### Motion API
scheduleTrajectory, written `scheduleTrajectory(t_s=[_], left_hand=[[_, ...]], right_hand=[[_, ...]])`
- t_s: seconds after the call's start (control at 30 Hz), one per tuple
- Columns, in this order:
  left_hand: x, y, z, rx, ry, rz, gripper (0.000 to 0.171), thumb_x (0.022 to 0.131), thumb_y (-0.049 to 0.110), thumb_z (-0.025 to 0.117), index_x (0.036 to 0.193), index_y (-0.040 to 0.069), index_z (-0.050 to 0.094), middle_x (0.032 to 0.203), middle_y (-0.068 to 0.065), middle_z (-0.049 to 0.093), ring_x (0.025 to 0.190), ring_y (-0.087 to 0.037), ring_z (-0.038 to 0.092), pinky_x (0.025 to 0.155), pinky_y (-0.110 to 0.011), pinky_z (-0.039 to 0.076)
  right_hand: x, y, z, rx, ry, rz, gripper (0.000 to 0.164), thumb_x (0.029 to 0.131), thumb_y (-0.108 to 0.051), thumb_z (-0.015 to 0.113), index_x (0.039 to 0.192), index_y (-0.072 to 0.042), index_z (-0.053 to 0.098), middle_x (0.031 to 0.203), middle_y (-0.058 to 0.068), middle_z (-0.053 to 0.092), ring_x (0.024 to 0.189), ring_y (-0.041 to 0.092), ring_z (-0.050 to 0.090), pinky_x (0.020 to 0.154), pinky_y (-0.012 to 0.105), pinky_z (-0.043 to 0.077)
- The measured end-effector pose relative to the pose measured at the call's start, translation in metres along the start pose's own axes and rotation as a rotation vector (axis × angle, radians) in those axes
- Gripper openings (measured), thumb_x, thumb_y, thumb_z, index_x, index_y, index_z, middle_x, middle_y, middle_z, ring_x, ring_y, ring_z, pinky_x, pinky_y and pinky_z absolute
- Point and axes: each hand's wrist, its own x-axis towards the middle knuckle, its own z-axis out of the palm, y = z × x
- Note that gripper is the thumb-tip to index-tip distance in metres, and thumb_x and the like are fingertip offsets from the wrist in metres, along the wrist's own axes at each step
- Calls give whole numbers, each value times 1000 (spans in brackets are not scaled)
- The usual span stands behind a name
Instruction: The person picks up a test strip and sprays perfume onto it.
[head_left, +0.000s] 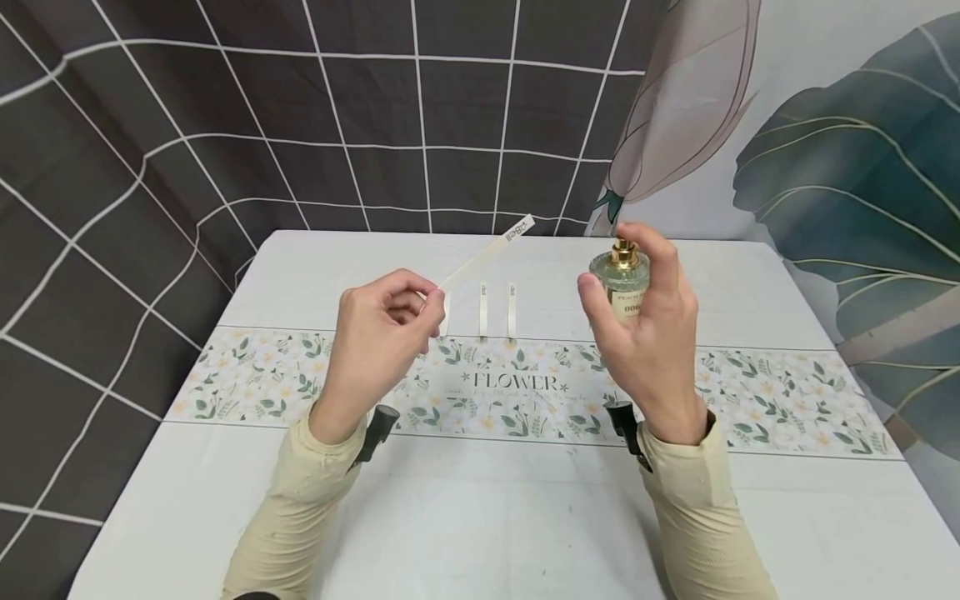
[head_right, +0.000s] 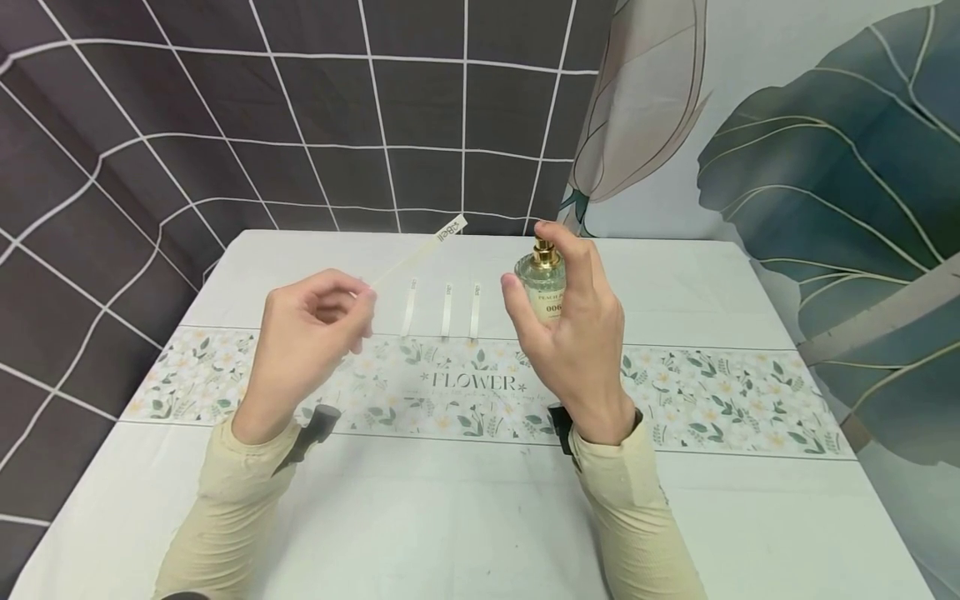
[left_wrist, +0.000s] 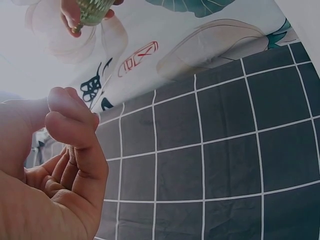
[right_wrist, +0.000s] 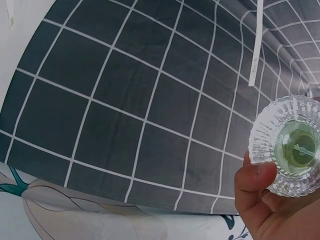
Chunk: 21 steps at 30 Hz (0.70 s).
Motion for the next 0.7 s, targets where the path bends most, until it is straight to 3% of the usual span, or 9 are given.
scheduleTrajectory(t_s=[0.3,0.7], left_hand=[[-1,1,0,-21,-6,0,9,92,3,66,87,7,73,62,-1,67,46,-25,57,41,-23,34],[-1,1,0,-19,-3,10,10,92,3,65,86,7,73,61,-1,66,46,-28,57,41,-23,34]], right_hand=[[1,-1,1,-2,32,26,46,94,-16,65,138,-13,52,98,19,62,83,18,53,75,29,39],[1,1,0,2,35,27,43,96,-17,63,137,-12,52,88,17,60,78,15,50,69,25,37]])
